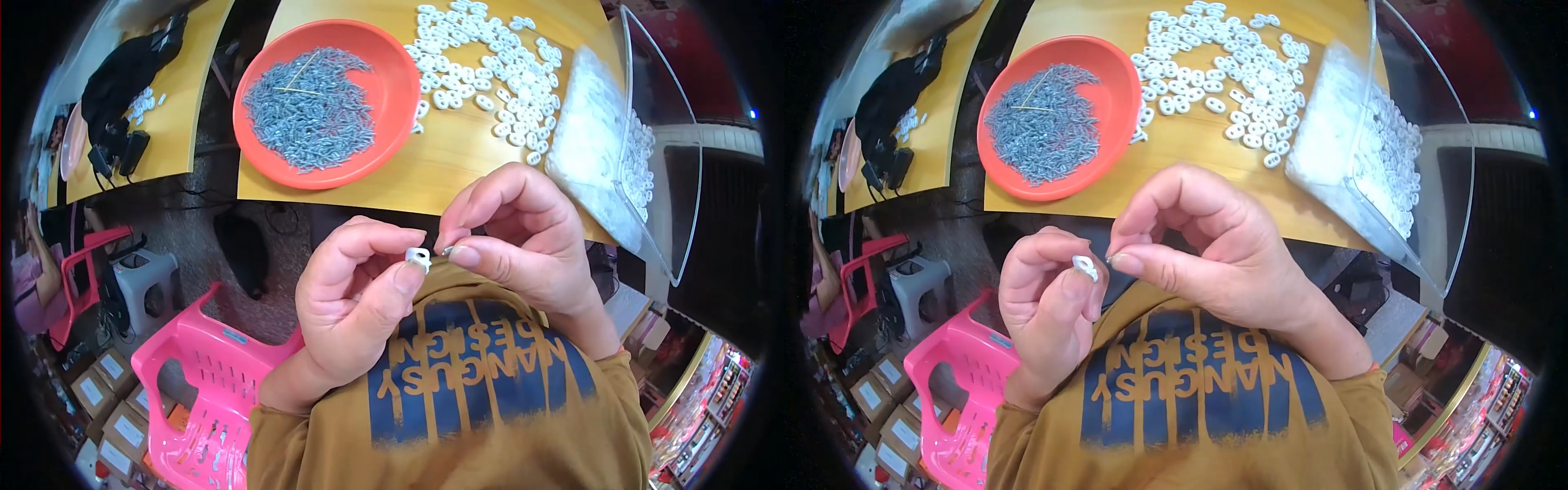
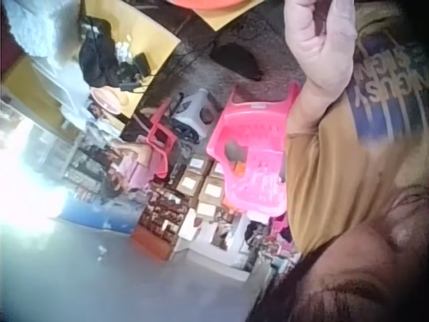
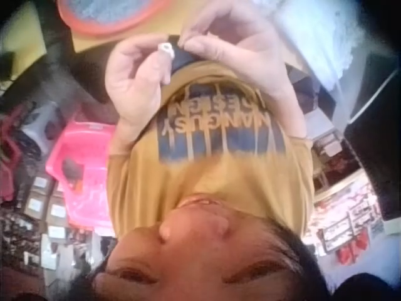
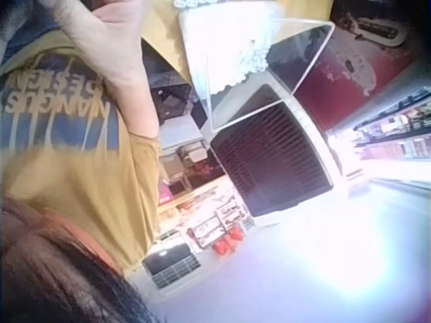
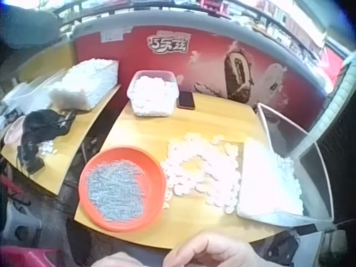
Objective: Assembling small white plastic clips by manually inserting metal springs.
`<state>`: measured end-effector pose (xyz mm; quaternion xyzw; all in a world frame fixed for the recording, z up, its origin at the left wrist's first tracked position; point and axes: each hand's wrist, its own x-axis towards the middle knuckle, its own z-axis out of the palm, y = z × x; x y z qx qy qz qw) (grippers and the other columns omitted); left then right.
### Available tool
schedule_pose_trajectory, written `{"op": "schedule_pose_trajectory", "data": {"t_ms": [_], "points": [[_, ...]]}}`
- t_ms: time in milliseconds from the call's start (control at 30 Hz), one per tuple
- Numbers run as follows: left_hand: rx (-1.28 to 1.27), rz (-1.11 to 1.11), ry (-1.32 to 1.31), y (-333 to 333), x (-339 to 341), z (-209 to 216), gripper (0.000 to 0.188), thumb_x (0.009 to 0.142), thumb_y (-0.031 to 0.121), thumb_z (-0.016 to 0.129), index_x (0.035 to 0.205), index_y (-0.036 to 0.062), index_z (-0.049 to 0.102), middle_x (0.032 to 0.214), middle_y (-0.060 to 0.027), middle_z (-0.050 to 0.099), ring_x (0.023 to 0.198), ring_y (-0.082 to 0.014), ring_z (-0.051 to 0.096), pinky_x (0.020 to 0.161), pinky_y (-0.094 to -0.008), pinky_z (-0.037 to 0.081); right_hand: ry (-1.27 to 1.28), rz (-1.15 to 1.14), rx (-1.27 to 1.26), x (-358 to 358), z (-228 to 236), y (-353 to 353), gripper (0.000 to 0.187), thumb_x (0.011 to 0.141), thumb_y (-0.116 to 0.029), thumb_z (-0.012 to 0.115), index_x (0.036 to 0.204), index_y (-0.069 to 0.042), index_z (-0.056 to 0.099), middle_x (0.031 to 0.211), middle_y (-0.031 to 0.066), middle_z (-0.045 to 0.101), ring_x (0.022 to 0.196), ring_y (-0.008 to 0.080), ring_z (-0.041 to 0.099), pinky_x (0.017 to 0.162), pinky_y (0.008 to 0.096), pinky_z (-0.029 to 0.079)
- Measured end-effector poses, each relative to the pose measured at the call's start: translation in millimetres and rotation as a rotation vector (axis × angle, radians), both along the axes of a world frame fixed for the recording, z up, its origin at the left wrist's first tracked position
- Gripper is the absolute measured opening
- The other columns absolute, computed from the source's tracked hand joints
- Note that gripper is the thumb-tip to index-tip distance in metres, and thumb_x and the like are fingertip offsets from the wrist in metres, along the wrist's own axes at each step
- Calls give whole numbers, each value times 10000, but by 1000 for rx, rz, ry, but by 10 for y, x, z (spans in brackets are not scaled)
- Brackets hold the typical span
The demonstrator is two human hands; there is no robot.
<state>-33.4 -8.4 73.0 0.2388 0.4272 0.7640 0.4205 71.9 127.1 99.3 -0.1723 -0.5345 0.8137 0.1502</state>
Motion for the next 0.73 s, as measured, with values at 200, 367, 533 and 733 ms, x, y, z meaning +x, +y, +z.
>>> {"op": "schedule_pose_trajectory", "data": {"t_ms": [200, 367, 533, 733], "points": [[-7, -37, 44, 81, 137, 45, 190, 830, -27, 538, 1019, -10, 531, 859, -32, 497, 652, -41, 472, 567, -161, 373, 23, 0, 31, 193, 1, 52, 204, 755, 79, 605, 887, -23, 487, 855, 114, 583, 814, 151, 571, 742, 260, 455], [-20, -45, 63, 113, 218, 58, 185, 830, -29, 538, 1014, -12, 532, 868, -36, 500, 676, -46, 476, 593, -166, 379, 25, 9, 33, 283, -29, 67, 202, 752, 79, 610, 884, -24, 495, 856, 105, 583, 822, 150, 570, 741, 259, 454], [-21, -65, 54, 126, 236, 41, 191, 823, -36, 543, 1012, -11, 533, 872, -41, 505, 705, -58, 482, 608, -173, 386, 21, 33, 99, 316, -36, 88, 203, 751, 71, 620, 886, -24, 502, 854, 92, 582, 833, 141, 565, 742, 249, 448], [-61, -20, 252, 114, 232, 3, 205, 810, -40, 560, 1011, -5, 538, 873, -55, 512, 733, -75, 488, 620, -187, 391, 17, 23, 567, 349, -51, 132, 159, 795, -44, 627, 932, -50, 547, 831, 32, 574, 739, 142, 570, 692, 206, 445]]}}
